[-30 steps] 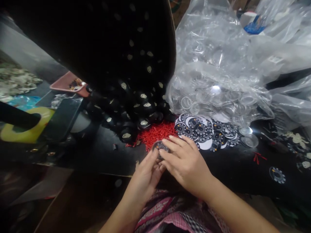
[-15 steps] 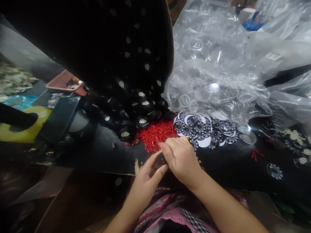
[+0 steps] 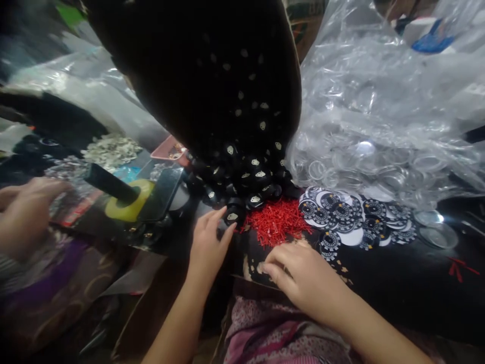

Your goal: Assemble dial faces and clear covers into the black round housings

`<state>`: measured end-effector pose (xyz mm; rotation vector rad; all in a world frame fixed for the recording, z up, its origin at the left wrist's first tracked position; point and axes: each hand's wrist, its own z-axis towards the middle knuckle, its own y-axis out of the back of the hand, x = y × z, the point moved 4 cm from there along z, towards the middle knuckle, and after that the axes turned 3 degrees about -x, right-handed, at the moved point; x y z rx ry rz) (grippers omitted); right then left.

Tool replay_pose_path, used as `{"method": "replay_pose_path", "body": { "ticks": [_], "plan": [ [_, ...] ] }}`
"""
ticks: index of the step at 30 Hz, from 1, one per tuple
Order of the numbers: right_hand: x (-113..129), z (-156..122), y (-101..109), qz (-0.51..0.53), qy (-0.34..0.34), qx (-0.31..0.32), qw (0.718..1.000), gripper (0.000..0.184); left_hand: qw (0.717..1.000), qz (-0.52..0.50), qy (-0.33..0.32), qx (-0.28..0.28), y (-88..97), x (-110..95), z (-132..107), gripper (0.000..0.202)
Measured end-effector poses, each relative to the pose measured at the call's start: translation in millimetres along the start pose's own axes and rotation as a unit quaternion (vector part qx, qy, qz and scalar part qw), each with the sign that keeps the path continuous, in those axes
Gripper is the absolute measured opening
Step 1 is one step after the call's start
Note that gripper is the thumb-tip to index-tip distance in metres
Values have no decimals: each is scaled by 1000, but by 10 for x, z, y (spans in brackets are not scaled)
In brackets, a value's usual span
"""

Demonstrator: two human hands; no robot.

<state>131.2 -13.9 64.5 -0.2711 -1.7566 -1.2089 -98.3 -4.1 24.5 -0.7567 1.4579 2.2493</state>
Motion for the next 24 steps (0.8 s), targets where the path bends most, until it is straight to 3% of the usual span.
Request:
{"method": "replay_pose_path", "body": {
  "ticks": [4, 10, 12, 14, 16, 19, 21, 24],
  "plan": [
    [-182, -118, 63, 8, -46, -21, 999, 26, 1000, -27, 10, -4, -199, 9, 112, 31],
    [-180, -74, 0, 8, -37, -3, 999, 24, 992, -77, 80, -51, -15, 141, 76, 37],
    [-189, -36, 46, -17, -39, -8, 999, 22, 975, -162, 130, -78, 21, 142, 86, 36],
    [-269, 21, 181, -61, -49, -61, 995, 21, 920, -317, 200, -116, 0, 122, 31, 34],
    [-402, 96, 374, -142, -75, -145, 976, 20, 829, -475, 276, -108, -105, 30, -98, 37],
    [-591, 242, 589, -243, -116, -209, 940, 35, 728, -578, 368, 20, -312, -283, -370, 38],
    [-662, 331, 643, -251, -121, -214, 936, 38, 688, -593, 410, 87, -406, -491, -531, 37],
    [-722, 360, 687, -212, -120, -228, 943, 29, 654, -616, 420, 127, -479, -671, -623, 35]
  ]
}}
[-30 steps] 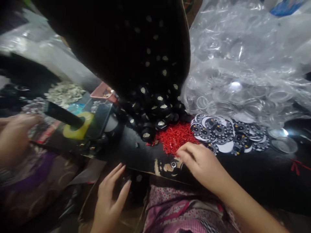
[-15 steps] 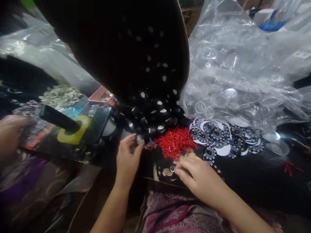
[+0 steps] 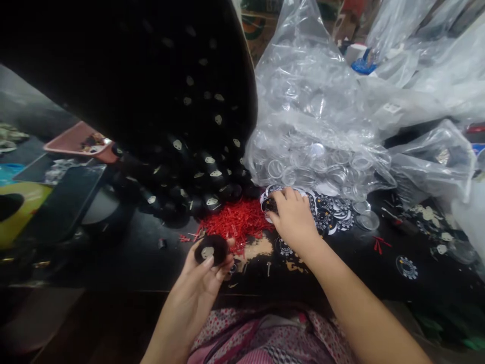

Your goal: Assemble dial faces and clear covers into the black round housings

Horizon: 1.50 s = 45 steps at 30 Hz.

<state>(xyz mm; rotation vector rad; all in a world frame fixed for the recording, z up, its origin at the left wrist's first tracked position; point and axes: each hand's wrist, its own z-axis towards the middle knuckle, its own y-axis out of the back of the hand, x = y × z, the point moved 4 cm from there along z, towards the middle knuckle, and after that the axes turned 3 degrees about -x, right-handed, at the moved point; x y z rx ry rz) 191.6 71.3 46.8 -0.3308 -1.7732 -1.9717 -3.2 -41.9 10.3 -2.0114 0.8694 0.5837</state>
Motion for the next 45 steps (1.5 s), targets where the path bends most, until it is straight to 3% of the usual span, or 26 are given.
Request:
{"method": "replay_pose_path", "body": {
  "ticks": [3, 8, 11, 13, 17, 21, 28, 35, 41, 45],
  "plan": [
    [-137, -26, 61, 67, -34, -3, 997, 20, 999, -24, 11, 37, -41, 15, 18, 28],
    [-299, -128, 258, 143, -88, -27, 985, 22, 996, -60, 60, 38, -79, 55, 34, 30],
    [-164, -233, 310, 188, -102, -27, 976, 22, 990, -79, 89, 71, -234, 104, 19, 37],
    [-9, -309, 258, 252, -103, 17, 962, 18, 988, -93, 93, 81, -341, 121, 34, 42],
    [176, -415, 125, 355, -116, 86, 923, 16, 996, -80, 46, 17, -371, 96, 127, 42],
    [180, -449, 140, 327, -111, 73, 935, 18, 1000, -20, -4, 3, -313, 66, 149, 35],
    [476, -517, 219, 291, 1, 52, 955, 22, 997, 50, 24, 53, -412, 136, -7, 37],
    [452, -529, 164, 270, -77, 86, 956, 2, 984, 149, -1, 96, -326, 109, -28, 38],
    [383, -559, 131, 278, -93, 107, 950, 14, 984, 135, -4, 114, -354, 133, -48, 39],
    [348, -714, 76, 305, -86, 161, 935, 13, 962, 237, -38, 129, -335, 167, -93, 32]
  ]
}}
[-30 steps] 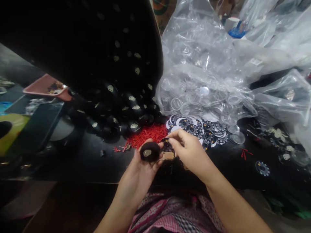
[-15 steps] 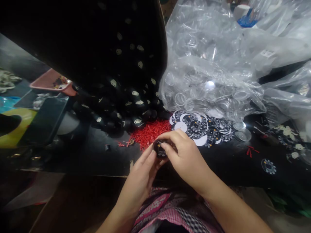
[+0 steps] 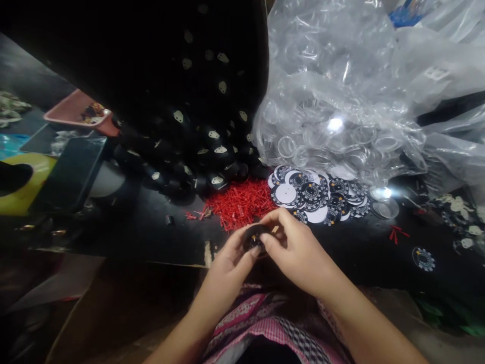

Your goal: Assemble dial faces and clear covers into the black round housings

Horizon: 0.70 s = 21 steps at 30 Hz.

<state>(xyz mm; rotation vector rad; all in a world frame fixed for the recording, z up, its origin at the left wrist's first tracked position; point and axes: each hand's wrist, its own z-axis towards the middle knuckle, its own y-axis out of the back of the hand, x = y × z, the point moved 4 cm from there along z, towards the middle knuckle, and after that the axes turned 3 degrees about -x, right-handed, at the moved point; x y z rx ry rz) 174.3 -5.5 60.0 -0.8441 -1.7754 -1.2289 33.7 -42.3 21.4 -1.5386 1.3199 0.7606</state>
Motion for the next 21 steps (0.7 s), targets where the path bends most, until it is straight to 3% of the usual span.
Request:
{"method": "replay_pose_path", "body": {
  "ticks": [5, 11, 15, 18, 21],
  "plan": [
    [-28, -206, -56, -52, 84, 28, 995, 22, 988, 147, -49, 9, 102, 71, -127, 33],
    [1, -290, -113, -81, 122, 29, 989, 24, 987, 156, -27, 9, 206, 87, -240, 28],
    [-3, -92, -81, -160, 137, 20, 977, 17, 993, 104, 17, -47, 334, 88, -254, 30],
    [-24, 139, -64, -340, 134, -33, 930, 16, 995, 33, 50, -85, 419, 150, -241, 36],
    [-26, 296, -154, -465, 140, -24, 874, 17, 992, -38, 45, -109, 450, 198, -217, 36]
  ]
}}
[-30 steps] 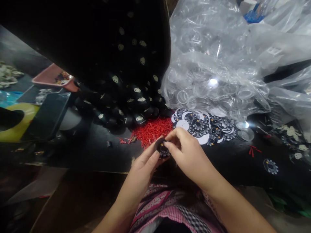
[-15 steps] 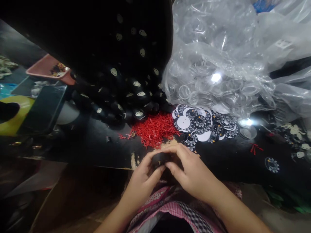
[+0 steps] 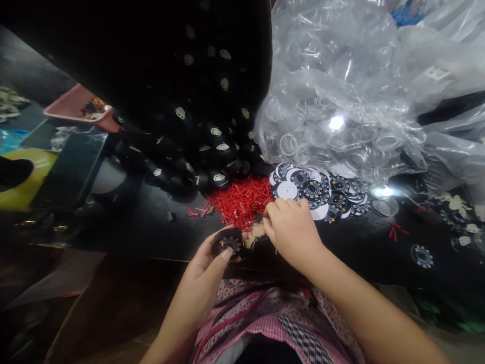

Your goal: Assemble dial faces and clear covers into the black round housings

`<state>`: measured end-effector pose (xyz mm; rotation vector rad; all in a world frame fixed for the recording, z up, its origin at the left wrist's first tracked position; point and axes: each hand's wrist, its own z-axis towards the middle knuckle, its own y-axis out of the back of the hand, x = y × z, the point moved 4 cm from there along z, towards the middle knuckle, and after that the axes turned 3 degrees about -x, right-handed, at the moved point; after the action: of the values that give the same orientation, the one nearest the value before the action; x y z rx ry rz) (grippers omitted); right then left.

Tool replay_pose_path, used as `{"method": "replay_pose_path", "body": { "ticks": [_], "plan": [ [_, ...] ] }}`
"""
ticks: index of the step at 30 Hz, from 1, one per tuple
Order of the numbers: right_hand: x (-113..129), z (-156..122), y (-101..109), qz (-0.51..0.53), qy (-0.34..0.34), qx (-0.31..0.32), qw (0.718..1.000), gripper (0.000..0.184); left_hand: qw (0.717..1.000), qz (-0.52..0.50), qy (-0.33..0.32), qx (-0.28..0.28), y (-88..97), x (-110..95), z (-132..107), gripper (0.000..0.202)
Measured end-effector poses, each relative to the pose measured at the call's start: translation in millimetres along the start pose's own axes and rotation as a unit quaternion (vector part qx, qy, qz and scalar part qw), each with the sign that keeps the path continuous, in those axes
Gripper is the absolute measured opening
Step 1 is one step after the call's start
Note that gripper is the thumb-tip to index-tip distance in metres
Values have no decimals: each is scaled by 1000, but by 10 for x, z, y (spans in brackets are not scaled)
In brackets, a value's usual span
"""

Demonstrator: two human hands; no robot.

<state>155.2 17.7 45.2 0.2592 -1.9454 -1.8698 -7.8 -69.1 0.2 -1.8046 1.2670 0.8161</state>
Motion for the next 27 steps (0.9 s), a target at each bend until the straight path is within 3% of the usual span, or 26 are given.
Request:
{"method": "replay_pose_path", "body": {
  "ticks": [6, 11, 14, 19, 22, 27],
  "plan": [
    [75, 64, -35, -47, 32, -11, 998, 14, 989, -137, 11, -48, -85, -7, 33, 25],
    [44, -6, 5, 78, 16, -41, 996, 13, 977, -208, 8, -41, -266, -62, 91, 26],
    [65, -69, 52, 154, 16, -66, 986, 9, 975, -218, 18, -36, -359, -95, 131, 22],
    [85, -147, 139, 148, 48, -103, 982, 11, 973, -231, -1, -13, -392, -174, 125, 19],
    [72, -175, 196, 187, 46, -118, 974, 18, 972, -234, -8, -13, -364, -204, 119, 26],
    [120, -202, 277, 312, 32, -97, 944, 12, 983, -179, 4, -42, -387, -152, 175, 40]
  ]
}}
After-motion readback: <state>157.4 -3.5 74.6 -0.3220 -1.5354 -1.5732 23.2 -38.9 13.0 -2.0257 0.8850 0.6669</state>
